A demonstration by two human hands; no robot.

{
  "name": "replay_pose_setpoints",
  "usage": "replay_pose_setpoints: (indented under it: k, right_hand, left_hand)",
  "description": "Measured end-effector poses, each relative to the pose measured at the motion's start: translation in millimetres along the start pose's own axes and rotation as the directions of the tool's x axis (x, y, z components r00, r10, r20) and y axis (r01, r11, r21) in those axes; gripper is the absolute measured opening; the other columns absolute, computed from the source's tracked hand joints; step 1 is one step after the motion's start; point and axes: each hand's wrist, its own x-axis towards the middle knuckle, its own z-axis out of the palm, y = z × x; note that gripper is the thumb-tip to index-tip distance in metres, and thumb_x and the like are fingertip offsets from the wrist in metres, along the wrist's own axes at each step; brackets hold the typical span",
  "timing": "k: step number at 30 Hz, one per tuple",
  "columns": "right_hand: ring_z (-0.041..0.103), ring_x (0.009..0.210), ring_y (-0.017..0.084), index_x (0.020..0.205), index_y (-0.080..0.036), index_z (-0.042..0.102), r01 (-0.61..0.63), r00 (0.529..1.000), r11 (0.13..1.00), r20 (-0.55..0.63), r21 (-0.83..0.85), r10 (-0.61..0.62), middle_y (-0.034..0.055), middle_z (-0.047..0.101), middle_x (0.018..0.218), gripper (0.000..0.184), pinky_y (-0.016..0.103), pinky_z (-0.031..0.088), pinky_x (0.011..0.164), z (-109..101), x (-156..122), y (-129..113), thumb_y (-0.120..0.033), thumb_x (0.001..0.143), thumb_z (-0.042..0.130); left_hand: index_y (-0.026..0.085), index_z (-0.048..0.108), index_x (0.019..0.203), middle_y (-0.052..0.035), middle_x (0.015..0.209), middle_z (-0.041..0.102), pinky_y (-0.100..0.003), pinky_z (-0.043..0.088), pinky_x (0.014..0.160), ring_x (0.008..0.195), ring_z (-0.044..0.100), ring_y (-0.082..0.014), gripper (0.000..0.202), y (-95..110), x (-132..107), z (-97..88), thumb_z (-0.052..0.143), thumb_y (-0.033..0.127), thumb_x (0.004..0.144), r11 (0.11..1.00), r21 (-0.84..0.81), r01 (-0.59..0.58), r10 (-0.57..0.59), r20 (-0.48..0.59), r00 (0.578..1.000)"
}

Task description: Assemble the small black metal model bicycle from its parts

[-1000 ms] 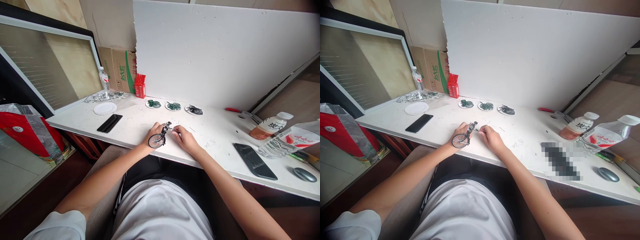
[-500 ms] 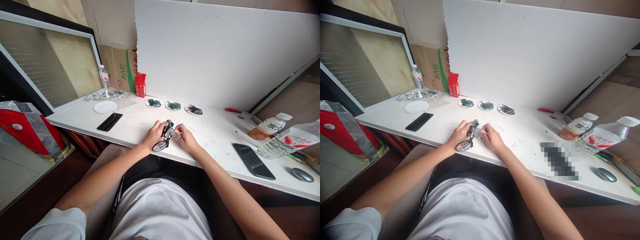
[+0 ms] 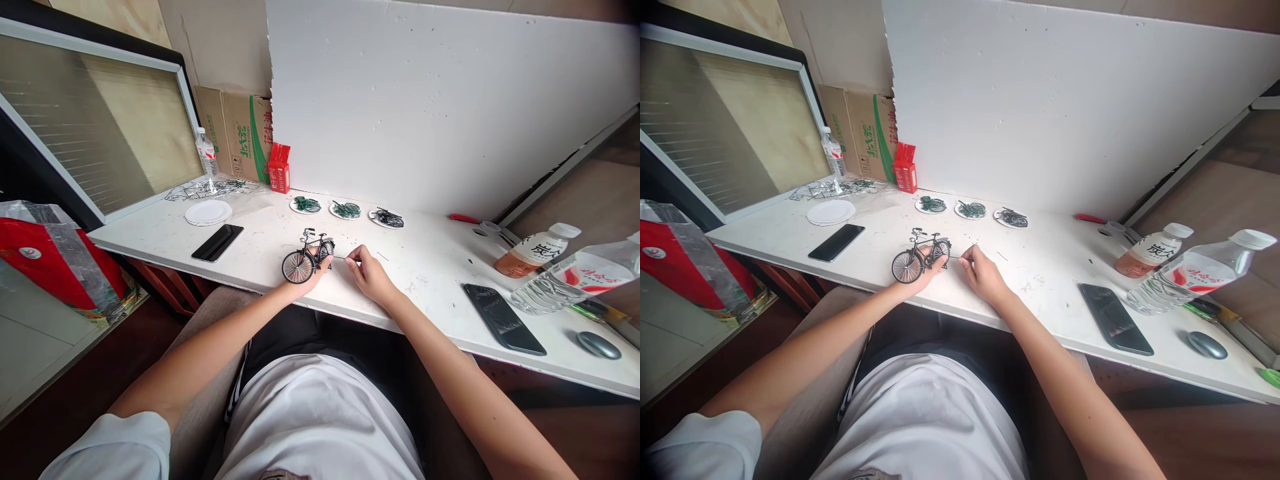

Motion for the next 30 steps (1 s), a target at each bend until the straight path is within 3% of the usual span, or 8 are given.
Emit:
replay_pose_setpoints:
  k: [4, 15, 30]
  right_hand:
    - [0.064, 0.079, 0.023, 0.108, -0.025, 0.049, 0.017, 1.000, 1.000, -0.013, -0.019, -0.017, 0.0091, 0.071, 0.103, 0.026, 0.035, 0.047, 0.070, 1.7, 0.2, -0.7, -0.051, 0.111, 0.045]
    - [0.064, 0.078, 0.023, 0.109, -0.025, 0.047, 0.007, 1.000, 0.999, -0.015, -0.045, -0.007, 0.0090, 0.071, 0.106, 0.023, 0.035, 0.047, 0.069, 1.8, -0.2, -7.7, -0.048, 0.111, 0.045]
    - [0.071, 0.093, 0.027, 0.111, -0.026, 0.051, -0.044, 0.998, 0.996, -0.049, -0.072, 0.041, 0.0111, 0.074, 0.111, 0.024, 0.037, 0.053, 0.074, 4.0, 0.4, -7.5, -0.049, 0.110, 0.046]
  left_hand:
    - [0.019, 0.067, 0.096, -0.0085, 0.095, 0.076, -0.038, 0.065, 0.077, 0.078, 0.075, -0.0220, 0.024, -2.7, 1.4, 0.3, 0.071, 0.042, 0.096, 0.991, -0.086, 0.103, -0.102, 0.011, 0.995]
    - [0.017, 0.067, 0.101, -0.0104, 0.097, 0.077, -0.042, 0.067, 0.081, 0.078, 0.077, -0.0236, 0.028, -1.7, 3.1, -1.8, 0.082, 0.037, 0.088, 0.959, -0.171, 0.226, -0.229, 0.001, 0.973]
    - [0.016, 0.069, 0.103, -0.0115, 0.105, 0.078, -0.038, 0.067, 0.079, 0.077, 0.076, -0.0203, 0.021, 1.5, 2.5, -1.1, 0.077, 0.030, 0.091, 0.964, -0.142, 0.224, -0.224, 0.015, 0.974]
